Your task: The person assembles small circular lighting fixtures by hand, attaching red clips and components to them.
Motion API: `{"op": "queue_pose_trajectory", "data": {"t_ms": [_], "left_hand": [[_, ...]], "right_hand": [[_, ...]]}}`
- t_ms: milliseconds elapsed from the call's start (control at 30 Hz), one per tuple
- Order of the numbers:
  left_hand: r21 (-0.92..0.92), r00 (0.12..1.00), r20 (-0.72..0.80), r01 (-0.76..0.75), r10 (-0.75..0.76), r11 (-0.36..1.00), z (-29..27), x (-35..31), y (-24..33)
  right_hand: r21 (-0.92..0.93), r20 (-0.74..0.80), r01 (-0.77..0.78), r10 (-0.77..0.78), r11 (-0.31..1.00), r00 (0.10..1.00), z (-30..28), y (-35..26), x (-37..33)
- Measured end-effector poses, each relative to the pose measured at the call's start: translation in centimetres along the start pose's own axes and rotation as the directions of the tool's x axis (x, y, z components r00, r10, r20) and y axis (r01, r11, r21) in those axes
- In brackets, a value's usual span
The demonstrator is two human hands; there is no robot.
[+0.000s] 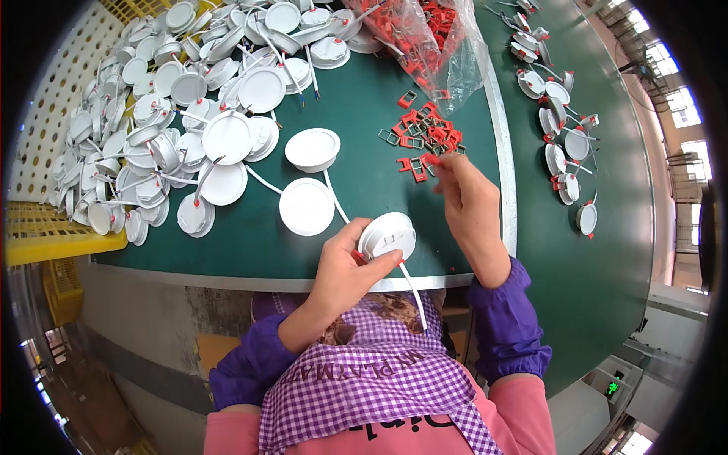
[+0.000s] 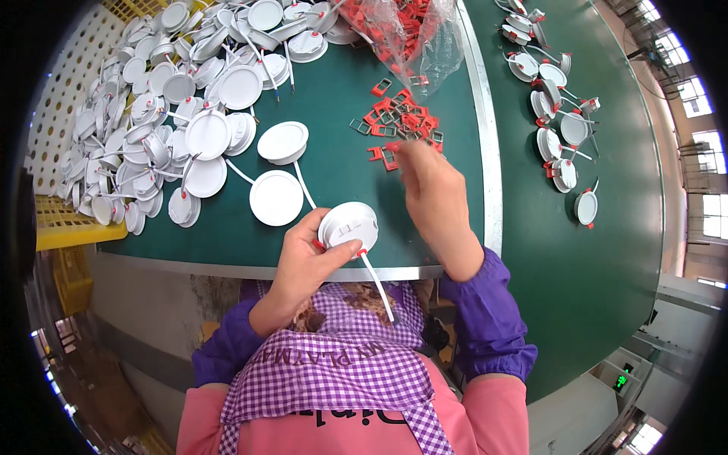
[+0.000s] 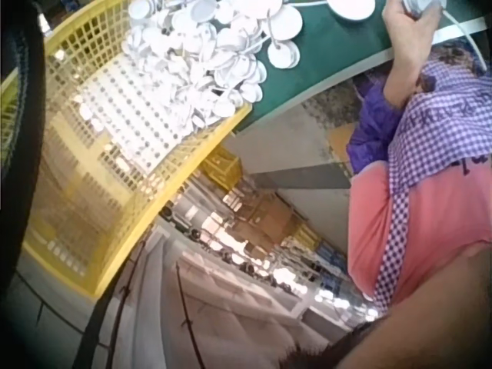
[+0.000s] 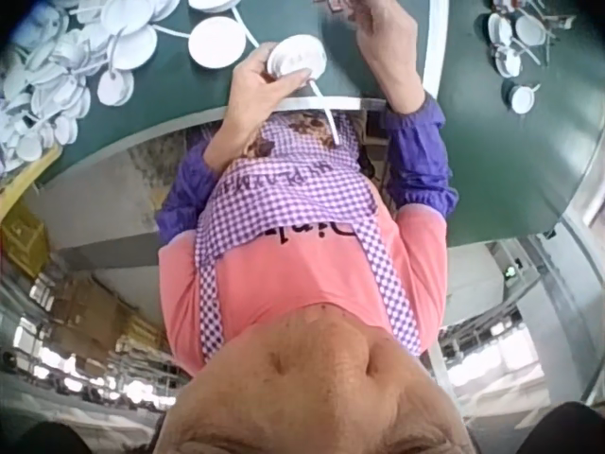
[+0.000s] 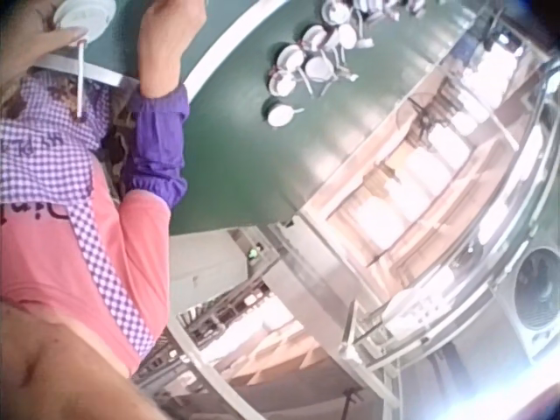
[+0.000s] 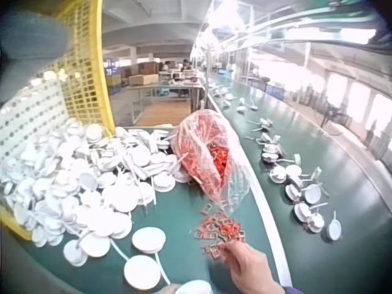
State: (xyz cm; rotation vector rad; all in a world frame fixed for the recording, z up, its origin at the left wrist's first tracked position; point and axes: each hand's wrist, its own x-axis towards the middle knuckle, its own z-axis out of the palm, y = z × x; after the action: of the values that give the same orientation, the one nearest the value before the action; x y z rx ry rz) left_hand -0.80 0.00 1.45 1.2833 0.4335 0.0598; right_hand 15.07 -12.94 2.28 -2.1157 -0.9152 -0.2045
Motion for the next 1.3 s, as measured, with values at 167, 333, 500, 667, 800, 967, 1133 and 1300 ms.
{"op": "queue_pose_trajectory", "data": {"t_ms": [167,333,500,667,800,967,1133,1300], "left_hand": [[-0.059,0.999,-0.049,0.018,-0.021,0.998,0.1,0.4,0.3],[-0.123,0.998,-0.055,-0.033,0.026,0.992,0.4,0.6,0.1],[-0.124,0.995,-0.061,-0.082,0.075,0.989,0.5,0.6,-0.2],[-0.05,0.983,-0.092,-0.165,0.16,0.985,0.8,0.6,-0.6],[-0.034,0.977,-0.097,-0.192,0.188,0.981,0.8,0.4,-0.7],[0.065,0.953,-0.092,-0.284,0.289,0.957,0.6,0.4,-0.9],[0.172,0.948,-0.063,-0.296,0.31,0.94,0.1,0.5,-0.7],[0.215,0.931,-0.015,-0.353,0.365,0.91,-0.2,0.3,-0.7]], "right_hand": [[0.099,0.186,-0.246,0.225,0.964,0.956,-1.2,-3.5,-2.1],[0.211,0.112,-0.279,0.261,0.937,0.959,-1.3,-4.4,-4.3],[0.414,0.218,-0.523,0.476,0.745,0.852,-1.2,-3.9,-5.4],[0.225,0.116,-0.253,0.232,0.941,0.966,-1.1,-5.2,-5.7],[0.238,0.057,-0.248,0.242,0.939,0.969,-0.7,-5.4,-5.9],[0.168,0.053,-0.206,0.2,0.964,0.978,-0.7,-5.8,-5.9],[0.166,0.062,-0.21,0.202,0.963,0.977,-0.6,-5.8,-5.9],[0.294,0.173,-0.333,0.292,0.896,0.941,-1.1,-5.3,-6.0]]}}
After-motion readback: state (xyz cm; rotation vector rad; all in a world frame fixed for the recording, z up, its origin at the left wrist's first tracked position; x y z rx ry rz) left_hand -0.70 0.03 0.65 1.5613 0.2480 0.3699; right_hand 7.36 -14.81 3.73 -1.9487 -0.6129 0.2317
